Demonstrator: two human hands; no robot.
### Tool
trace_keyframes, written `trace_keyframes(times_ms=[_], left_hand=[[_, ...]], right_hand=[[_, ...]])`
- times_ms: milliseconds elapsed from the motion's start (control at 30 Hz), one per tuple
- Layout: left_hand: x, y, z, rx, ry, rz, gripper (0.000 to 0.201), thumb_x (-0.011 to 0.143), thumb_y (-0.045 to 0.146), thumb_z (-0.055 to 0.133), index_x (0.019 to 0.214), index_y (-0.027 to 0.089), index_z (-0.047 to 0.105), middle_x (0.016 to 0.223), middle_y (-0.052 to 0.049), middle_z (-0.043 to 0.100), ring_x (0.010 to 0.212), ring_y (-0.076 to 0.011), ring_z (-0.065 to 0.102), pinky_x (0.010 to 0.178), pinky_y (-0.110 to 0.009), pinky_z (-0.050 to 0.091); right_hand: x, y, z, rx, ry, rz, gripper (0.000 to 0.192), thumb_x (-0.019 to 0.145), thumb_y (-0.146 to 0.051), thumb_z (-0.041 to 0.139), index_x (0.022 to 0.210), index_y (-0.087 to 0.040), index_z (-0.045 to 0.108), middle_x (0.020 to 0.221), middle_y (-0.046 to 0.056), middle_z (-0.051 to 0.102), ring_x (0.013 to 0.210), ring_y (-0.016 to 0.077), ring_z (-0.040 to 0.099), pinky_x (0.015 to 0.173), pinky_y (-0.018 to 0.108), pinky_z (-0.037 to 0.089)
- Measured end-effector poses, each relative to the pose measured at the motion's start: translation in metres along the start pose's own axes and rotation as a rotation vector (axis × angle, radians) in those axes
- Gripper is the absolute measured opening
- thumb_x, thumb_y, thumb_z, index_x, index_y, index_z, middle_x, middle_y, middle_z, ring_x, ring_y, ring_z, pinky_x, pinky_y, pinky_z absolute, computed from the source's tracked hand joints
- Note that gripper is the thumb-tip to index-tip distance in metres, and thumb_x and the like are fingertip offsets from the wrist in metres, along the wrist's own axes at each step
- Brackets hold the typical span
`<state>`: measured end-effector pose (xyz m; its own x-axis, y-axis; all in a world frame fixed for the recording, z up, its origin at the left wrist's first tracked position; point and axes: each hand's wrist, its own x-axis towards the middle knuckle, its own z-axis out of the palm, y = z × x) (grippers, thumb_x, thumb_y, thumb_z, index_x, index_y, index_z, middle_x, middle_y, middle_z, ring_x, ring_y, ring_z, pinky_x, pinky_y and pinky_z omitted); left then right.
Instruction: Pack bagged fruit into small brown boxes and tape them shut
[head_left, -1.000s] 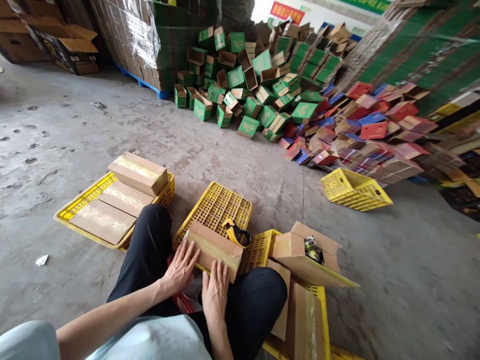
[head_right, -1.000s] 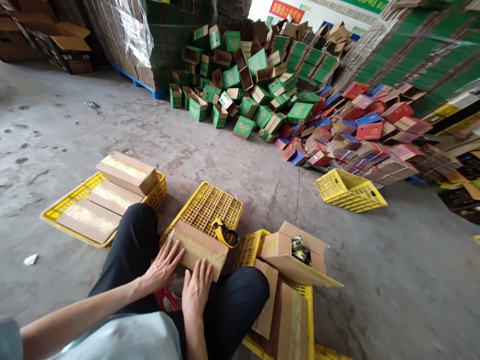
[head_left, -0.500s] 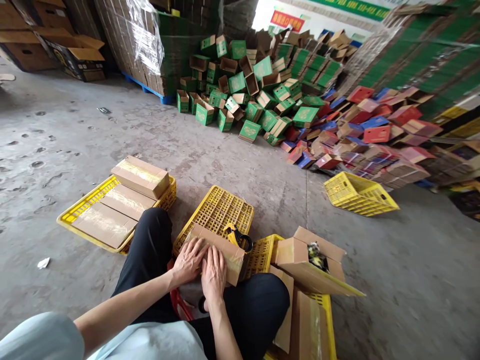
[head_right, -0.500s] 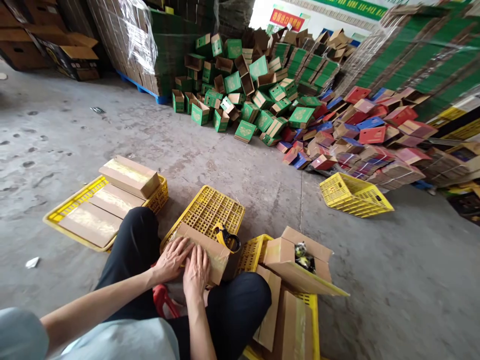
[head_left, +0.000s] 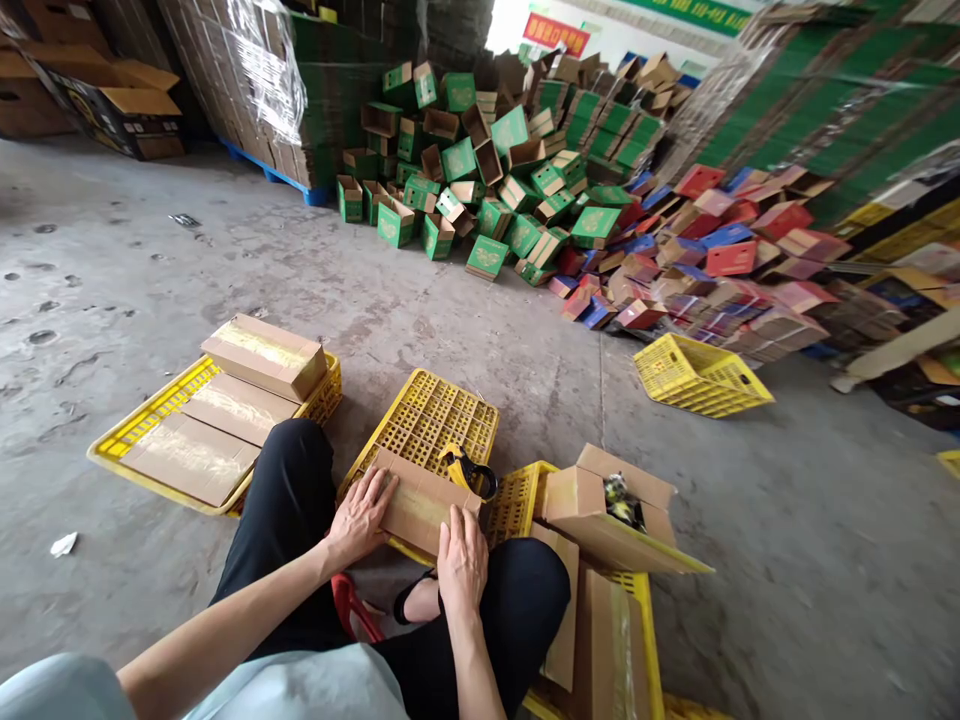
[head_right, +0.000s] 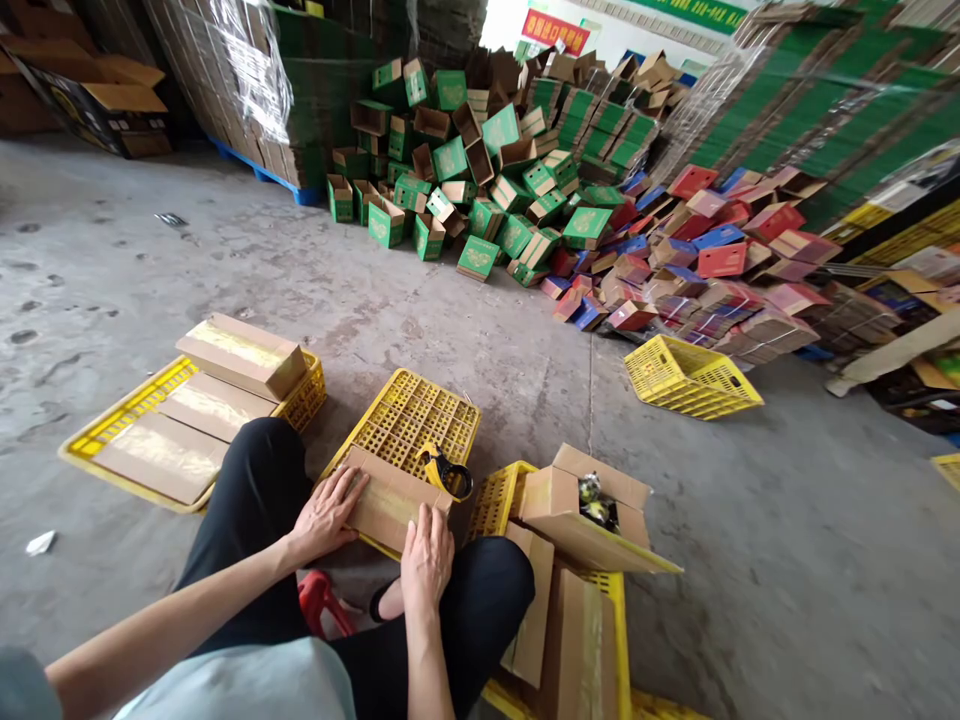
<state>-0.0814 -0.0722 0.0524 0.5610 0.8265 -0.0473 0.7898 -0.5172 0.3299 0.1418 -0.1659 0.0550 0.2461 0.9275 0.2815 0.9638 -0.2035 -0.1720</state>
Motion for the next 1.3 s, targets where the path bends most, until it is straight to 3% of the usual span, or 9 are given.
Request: trace_keyframes(times_ms=[300, 533, 800, 933, 1067, 1167, 1300], left_hand=[[-0.002, -0.002, 0.001, 0.012, -0.016, 0.023, 0.104, 0.076, 0.041, 0.075, 0.166, 0.019, 0.029, 0.171, -0.02, 0.029, 0.16, -0.04, 0.022, 0.126, -0.055, 0.027], [0.004, 0.017, 0.005, 0.013, -0.072, 0.012, 0.11, 0.075, 0.046, 0.076, 0.165, 0.006, 0.027, 0.169, -0.03, 0.026, 0.159, -0.0466, 0.017, 0.126, -0.062, 0.023], [0.01, 0.02, 0.006, 0.009, -0.103, 0.023, 0.113, 0.079, 0.056, 0.074, 0.166, 0.006, 0.023, 0.17, -0.032, 0.02, 0.159, -0.0478, 0.017, 0.124, -0.066, 0.023], [0.0, 0.019, 0.014, 0.05, -0.088, 0.064, 0.108, 0.082, 0.05, 0.072, 0.166, 0.006, 0.021, 0.17, -0.032, 0.012, 0.159, -0.048, 0.011, 0.124, -0.065, 0.023], [-0.014, 0.024, 0.024, 0.071, -0.002, 0.115, 0.078, 0.093, 0.028, 0.054, 0.165, 0.011, 0.028, 0.172, -0.026, 0.014, 0.16, -0.0441, 0.01, 0.126, -0.065, 0.019], [-0.022, 0.015, 0.022, 0.042, -0.009, 0.164, 0.079, 0.09, 0.023, 0.055, 0.165, 0.015, 0.031, 0.173, -0.02, 0.017, 0.161, -0.0394, 0.011, 0.128, -0.06, 0.02], [-0.029, -0.017, 0.009, -0.026, -0.023, 0.132, 0.09, 0.085, 0.029, 0.06, 0.167, 0.017, 0.024, 0.173, -0.017, 0.022, 0.162, -0.0342, 0.018, 0.129, -0.057, 0.02]], right_hand=[[-0.008, 0.007, 0.009, 0.12, 0.087, -0.004, 0.058, 0.112, -0.045, 0.028, 0.14, -0.009, 0.064, 0.141, 0.021, 0.064, 0.131, 0.028, 0.061, 0.111, 0.039, 0.049], [-0.008, 0.0, 0.008, 0.06, 0.069, 0.016, 0.058, 0.111, -0.048, 0.031, 0.137, -0.009, 0.065, 0.136, 0.023, 0.066, 0.125, 0.032, 0.063, 0.106, 0.044, 0.051], [-0.004, -0.009, 0.008, -0.006, 0.007, 0.07, 0.064, 0.11, -0.05, 0.03, 0.139, -0.004, 0.065, 0.14, 0.027, 0.064, 0.127, 0.037, 0.063, 0.104, 0.048, 0.051], [-0.022, -0.031, 0.017, -0.024, -0.014, 0.044, 0.068, 0.109, -0.053, 0.031, 0.149, -0.005, 0.057, 0.154, 0.029, 0.054, 0.141, 0.0435, 0.052, 0.11, 0.06, 0.046], [-0.031, -0.07, 0.026, 0.046, -0.087, -0.033, 0.057, 0.111, -0.04, 0.029, 0.15, -0.011, 0.058, 0.154, 0.021, 0.056, 0.146, 0.0402, 0.049, 0.115, 0.06, 0.042], [-0.03, -0.077, 0.026, 0.09, -0.126, -0.078, 0.054, 0.111, -0.035, 0.028, 0.152, -0.015, 0.056, 0.155, 0.017, 0.057, 0.147, 0.0351, 0.049, 0.116, 0.054, 0.043], [-0.03, -0.043, 0.019, 0.055, -0.105, 0.032, 0.062, 0.111, -0.046, 0.025, 0.152, -0.012, 0.056, 0.154, 0.02, 0.057, 0.145, 0.0357, 0.052, 0.114, 0.054, 0.044]])
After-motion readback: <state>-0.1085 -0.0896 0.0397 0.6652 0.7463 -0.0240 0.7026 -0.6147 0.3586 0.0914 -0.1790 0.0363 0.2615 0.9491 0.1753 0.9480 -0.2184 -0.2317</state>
